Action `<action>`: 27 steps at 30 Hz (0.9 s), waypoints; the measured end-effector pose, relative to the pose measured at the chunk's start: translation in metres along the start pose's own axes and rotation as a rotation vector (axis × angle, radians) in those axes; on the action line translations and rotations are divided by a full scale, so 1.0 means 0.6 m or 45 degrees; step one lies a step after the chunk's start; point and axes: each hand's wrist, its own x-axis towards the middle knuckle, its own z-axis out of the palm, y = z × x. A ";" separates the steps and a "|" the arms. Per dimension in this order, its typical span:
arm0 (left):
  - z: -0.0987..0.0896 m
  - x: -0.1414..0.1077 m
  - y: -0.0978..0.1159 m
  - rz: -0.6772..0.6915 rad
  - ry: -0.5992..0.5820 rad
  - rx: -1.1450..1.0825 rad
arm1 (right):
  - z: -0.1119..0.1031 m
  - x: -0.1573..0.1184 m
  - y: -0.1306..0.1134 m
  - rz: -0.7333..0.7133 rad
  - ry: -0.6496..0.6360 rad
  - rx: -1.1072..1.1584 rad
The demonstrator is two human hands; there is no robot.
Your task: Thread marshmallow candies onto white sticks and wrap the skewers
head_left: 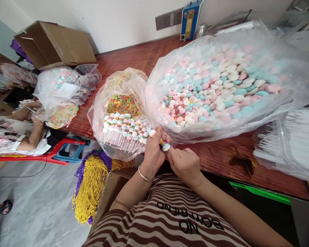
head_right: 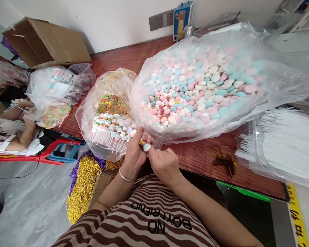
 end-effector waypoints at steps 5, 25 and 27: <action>-0.015 0.006 0.010 0.046 -0.020 -0.025 | -0.013 -0.018 0.009 0.273 -0.212 0.384; -0.023 0.025 0.054 0.054 -0.055 -0.158 | -0.022 -0.023 0.009 0.659 -0.620 1.389; -0.016 0.028 0.060 0.013 0.015 -0.197 | -0.021 -0.024 0.013 0.447 -0.464 0.976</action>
